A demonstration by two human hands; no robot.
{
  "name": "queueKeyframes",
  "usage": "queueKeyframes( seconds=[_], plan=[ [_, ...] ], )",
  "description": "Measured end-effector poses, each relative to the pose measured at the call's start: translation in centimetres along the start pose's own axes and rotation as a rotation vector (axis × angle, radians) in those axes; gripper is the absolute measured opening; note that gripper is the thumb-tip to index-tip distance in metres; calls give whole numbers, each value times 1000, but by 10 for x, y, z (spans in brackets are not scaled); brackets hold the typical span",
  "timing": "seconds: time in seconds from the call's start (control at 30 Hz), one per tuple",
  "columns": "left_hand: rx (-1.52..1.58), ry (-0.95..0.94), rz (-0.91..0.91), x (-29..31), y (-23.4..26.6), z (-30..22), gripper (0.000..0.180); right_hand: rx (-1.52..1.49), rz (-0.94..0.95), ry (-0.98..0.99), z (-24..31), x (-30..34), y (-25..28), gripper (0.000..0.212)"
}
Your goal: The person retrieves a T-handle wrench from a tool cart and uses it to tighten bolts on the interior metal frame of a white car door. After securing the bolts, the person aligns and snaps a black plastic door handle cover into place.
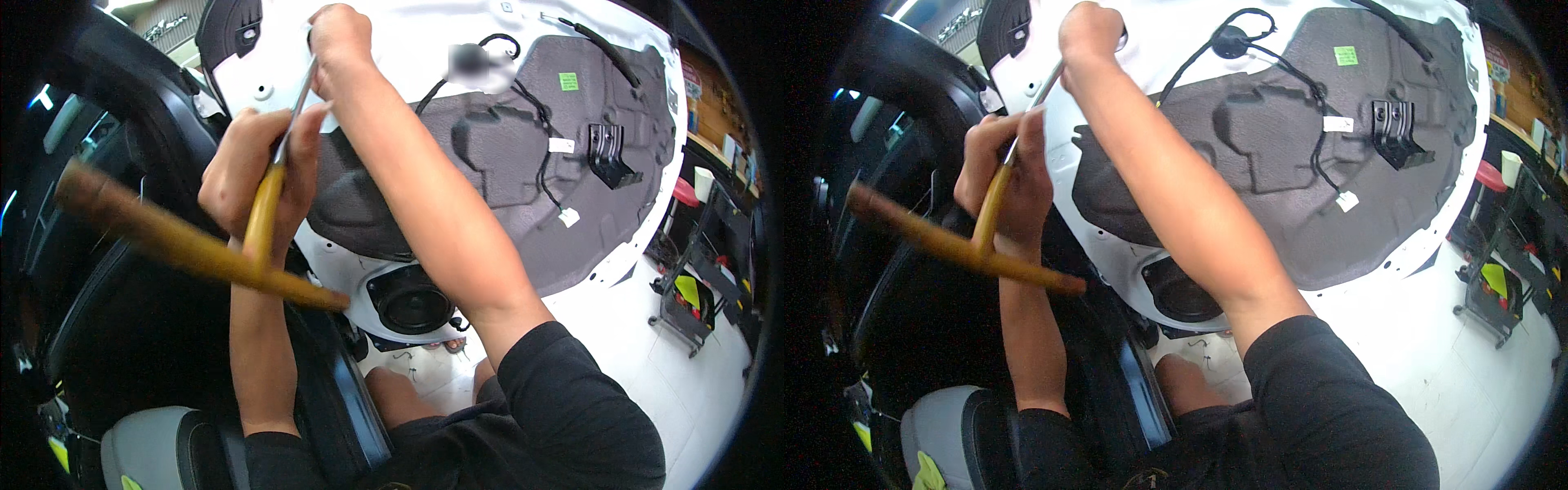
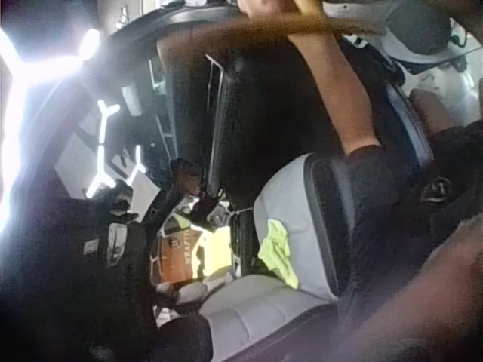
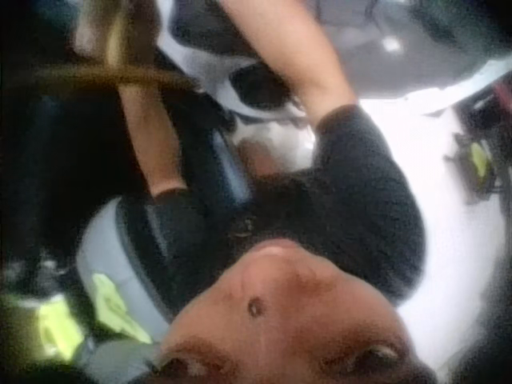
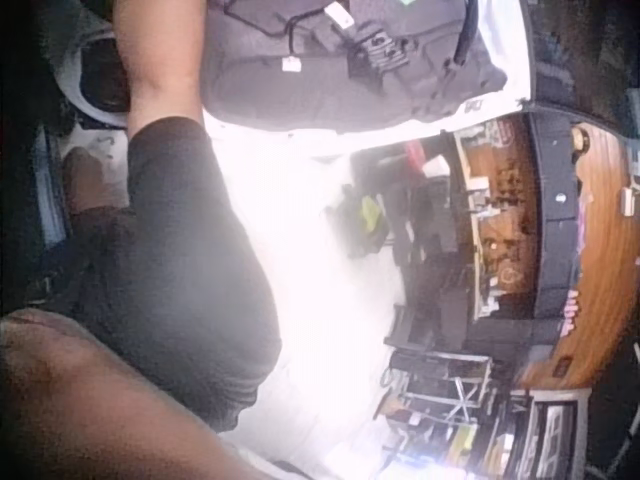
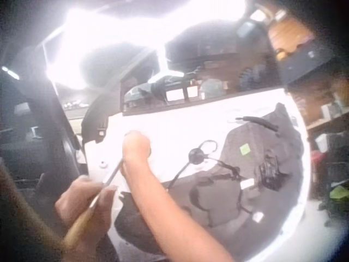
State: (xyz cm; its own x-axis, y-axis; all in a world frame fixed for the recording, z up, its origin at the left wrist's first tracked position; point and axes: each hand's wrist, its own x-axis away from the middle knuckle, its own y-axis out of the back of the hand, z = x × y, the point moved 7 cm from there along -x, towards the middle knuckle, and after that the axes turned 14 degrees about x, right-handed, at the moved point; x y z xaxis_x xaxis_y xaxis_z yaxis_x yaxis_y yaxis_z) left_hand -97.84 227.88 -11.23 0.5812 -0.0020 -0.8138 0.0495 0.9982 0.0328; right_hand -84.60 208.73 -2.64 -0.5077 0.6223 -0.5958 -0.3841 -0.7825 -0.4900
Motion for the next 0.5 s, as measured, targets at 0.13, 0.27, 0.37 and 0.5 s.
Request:
queueKeyframes(
  seconds=[0.13,0.27,0.37,0.5],
  plan=[
    [52,123,-121,17,20,-13,19,-131,32,160,12,50,14,12],
    [159,141,-226,34,52,-44,30,-289,9,221,36,112,33,26],
    [266,381,-396,66,59,-75,37,-105,39,248,56,150,83,33],
    [677,421,-656,87,41,-105,53,63,-144,518,105,193,170,34]
  ],
)
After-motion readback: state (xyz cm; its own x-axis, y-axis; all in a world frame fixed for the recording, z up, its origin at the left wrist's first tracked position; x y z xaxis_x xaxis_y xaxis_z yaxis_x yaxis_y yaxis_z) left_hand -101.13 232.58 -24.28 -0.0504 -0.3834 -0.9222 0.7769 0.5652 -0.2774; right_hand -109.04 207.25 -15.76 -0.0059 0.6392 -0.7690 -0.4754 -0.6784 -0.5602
